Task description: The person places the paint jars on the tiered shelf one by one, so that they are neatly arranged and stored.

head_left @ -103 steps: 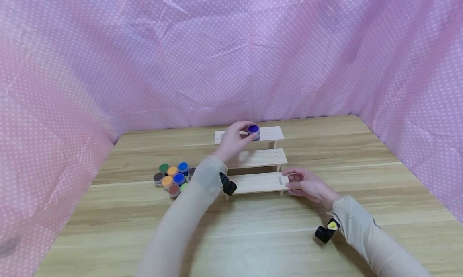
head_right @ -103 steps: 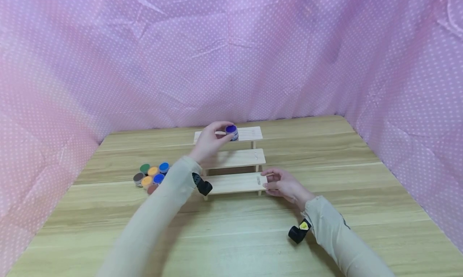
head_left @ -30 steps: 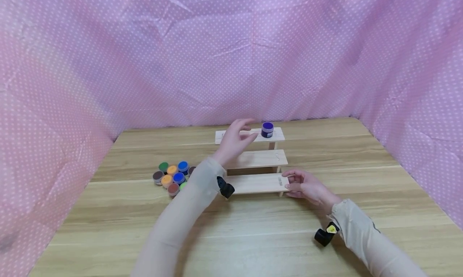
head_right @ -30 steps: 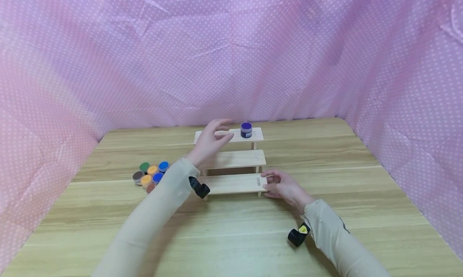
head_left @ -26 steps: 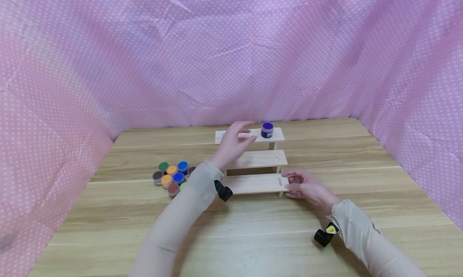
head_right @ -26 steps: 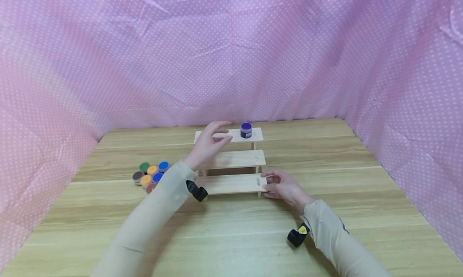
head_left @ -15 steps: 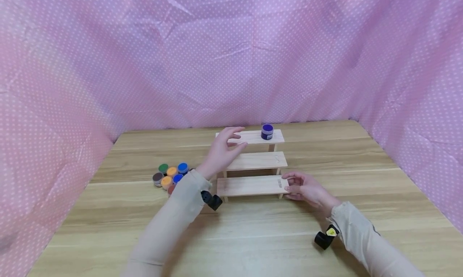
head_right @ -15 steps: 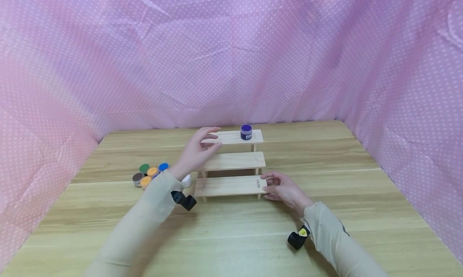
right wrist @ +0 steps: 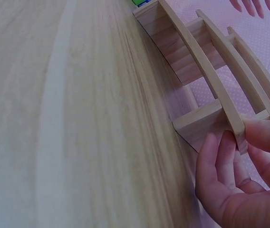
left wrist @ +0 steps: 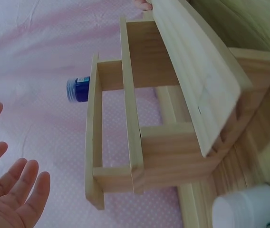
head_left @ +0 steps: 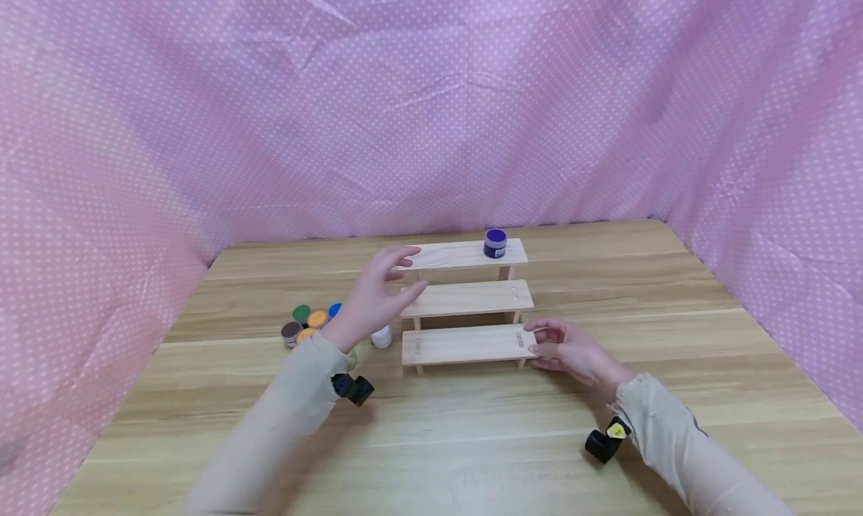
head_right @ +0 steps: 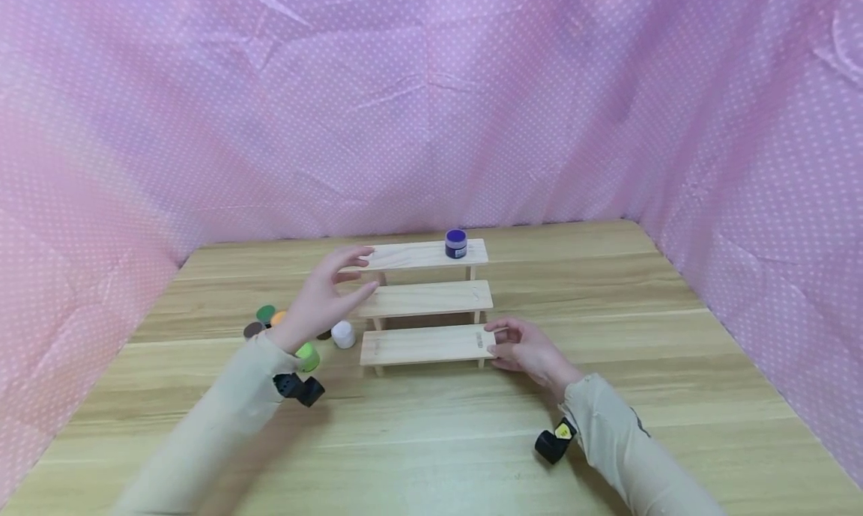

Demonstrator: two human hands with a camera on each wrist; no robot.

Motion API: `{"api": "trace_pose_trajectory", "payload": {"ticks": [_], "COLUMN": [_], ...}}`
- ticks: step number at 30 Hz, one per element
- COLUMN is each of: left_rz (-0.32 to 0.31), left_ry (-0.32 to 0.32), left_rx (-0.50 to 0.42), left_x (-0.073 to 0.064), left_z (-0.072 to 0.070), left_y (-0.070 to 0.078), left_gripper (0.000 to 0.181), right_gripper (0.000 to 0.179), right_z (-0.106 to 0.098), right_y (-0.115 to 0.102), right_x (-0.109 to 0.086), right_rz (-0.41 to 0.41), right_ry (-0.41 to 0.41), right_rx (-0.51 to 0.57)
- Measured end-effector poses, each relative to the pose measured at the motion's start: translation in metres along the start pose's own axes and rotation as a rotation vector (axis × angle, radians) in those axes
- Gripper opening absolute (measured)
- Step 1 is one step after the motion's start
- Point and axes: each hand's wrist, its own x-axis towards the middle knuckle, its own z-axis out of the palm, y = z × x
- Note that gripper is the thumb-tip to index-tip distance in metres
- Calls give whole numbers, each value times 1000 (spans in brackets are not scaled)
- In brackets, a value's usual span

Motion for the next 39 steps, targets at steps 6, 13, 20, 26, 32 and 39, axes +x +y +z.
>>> {"api": "trace_pose_trajectory", "payload": {"ticks": [6, 13, 20, 26, 32, 39], "left_rz": [13, -14, -71, -102, -108, -140], "left_ry": [20, 3, -10, 35, 92, 120], "left_rx": [26, 96, 162, 182, 206, 218], "left_x": [-9, -17, -32, -50, -65, -83], "left_z": [-15, -33, -48, -61, -71, -77], "left_y": [-5, -11, -21, -26, -34, -41], "left_gripper": [49, 49, 50, 49, 49, 44], "right_gripper": [37, 38, 38, 41, 42, 42], "right_z": [-1, 0, -1, 1, 0, 2], "right_y": [1, 0, 0, 0, 0, 0], "right_x": [1, 1, 1, 0, -1, -1], "right_rz": [-7, -11, -14, 19, 21, 11], "right_ry": [-9, -3, -2, 19, 29, 26], "right_rx": [4, 3, -3, -3, -3, 0]}}
